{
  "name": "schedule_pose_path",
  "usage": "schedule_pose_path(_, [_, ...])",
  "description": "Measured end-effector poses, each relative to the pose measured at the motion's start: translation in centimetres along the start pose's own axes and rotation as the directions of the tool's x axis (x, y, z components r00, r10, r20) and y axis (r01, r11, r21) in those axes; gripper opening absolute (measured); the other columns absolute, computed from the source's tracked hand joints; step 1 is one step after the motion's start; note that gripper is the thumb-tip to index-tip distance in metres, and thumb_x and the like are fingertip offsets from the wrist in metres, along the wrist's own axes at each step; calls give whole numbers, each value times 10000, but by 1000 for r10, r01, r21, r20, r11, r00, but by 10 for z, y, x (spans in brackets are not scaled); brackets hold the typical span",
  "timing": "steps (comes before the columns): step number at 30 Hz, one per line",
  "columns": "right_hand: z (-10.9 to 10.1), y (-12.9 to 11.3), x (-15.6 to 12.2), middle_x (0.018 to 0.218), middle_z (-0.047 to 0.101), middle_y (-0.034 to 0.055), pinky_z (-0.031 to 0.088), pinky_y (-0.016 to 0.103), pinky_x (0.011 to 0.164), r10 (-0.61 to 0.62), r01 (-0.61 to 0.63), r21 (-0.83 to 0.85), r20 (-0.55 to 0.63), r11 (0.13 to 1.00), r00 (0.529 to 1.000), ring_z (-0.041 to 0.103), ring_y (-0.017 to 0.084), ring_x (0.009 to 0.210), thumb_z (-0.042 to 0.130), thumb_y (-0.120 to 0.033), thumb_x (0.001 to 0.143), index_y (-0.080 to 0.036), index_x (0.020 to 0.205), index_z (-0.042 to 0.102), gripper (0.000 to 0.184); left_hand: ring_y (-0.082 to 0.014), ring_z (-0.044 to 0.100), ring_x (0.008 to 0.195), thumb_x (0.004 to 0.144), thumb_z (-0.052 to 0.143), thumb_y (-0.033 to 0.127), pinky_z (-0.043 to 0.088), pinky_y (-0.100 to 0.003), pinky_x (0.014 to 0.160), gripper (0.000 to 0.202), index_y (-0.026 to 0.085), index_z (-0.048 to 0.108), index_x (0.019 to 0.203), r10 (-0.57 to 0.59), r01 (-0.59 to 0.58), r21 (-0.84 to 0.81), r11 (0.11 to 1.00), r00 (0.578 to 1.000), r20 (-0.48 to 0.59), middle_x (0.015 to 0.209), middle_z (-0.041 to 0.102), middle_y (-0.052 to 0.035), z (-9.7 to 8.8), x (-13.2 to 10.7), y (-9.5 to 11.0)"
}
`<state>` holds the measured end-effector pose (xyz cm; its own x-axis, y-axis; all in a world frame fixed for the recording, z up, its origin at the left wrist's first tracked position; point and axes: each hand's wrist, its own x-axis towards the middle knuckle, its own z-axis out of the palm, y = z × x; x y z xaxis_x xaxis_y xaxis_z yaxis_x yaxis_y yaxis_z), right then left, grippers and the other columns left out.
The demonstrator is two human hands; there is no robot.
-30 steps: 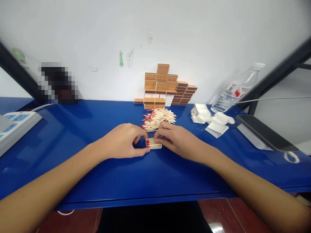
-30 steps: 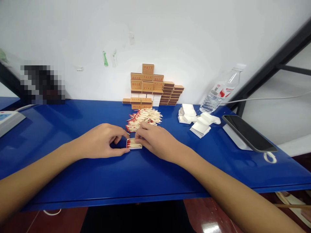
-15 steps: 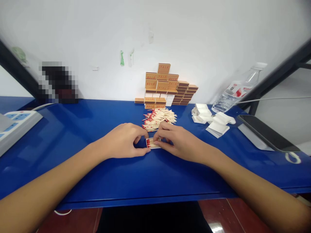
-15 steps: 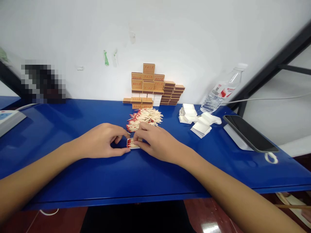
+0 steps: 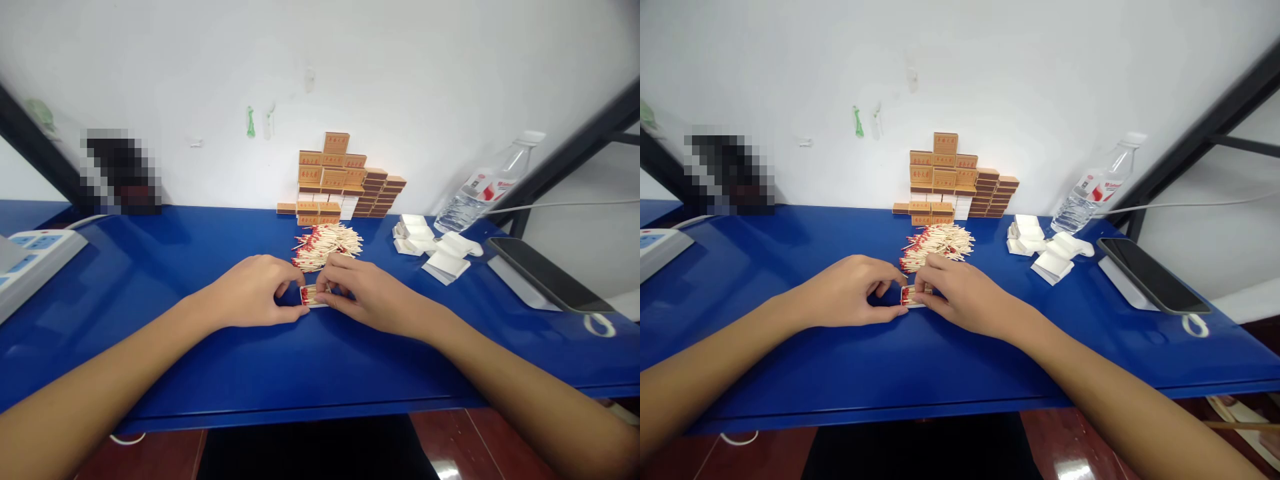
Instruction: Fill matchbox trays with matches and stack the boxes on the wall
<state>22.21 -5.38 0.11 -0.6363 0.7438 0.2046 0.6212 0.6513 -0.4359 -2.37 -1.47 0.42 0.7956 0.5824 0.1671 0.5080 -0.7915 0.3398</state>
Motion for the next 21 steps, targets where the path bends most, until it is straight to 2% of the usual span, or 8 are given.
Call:
schedule_pose_path(6, [3, 0, 2, 1030, 617, 44, 457, 286, 748, -20, 18, 54, 34, 998, 999, 594, 148, 834, 598, -239, 1057, -186, 978, 646, 107, -117, 525, 579, 873, 728, 447, 336, -275, 558, 272, 192, 755, 965, -4, 4, -13, 1000, 1000, 12, 691, 631, 26, -1, 0, 1])
schedule_pose_path(15, [4, 2, 4, 1065, 641, 61, 489, 310, 782, -30, 29, 28, 59, 999, 998, 624, 165, 870, 554, -207, 1066, -188, 1004, 636, 105, -123, 529, 584, 874, 721, 431, 341, -270, 568, 247, 189, 740, 918, 0, 0, -8, 1000, 1000, 9, 686, 632, 20, 0, 0, 1])
schedule_pose_path(21, [5, -2, 4, 1047, 639, 61, 490, 309, 762, -5, 5, 4, 65, 1000, 998, 626, 167, 850, 558, -250, 1074, -186, 989, 634, 131, -120, 530, 587, 874, 719, 429, 347, -268, 575, 247, 190, 742, 930, -6, 7, -5, 1000, 1000, 16, 691, 631, 23, -1, 0, 2])
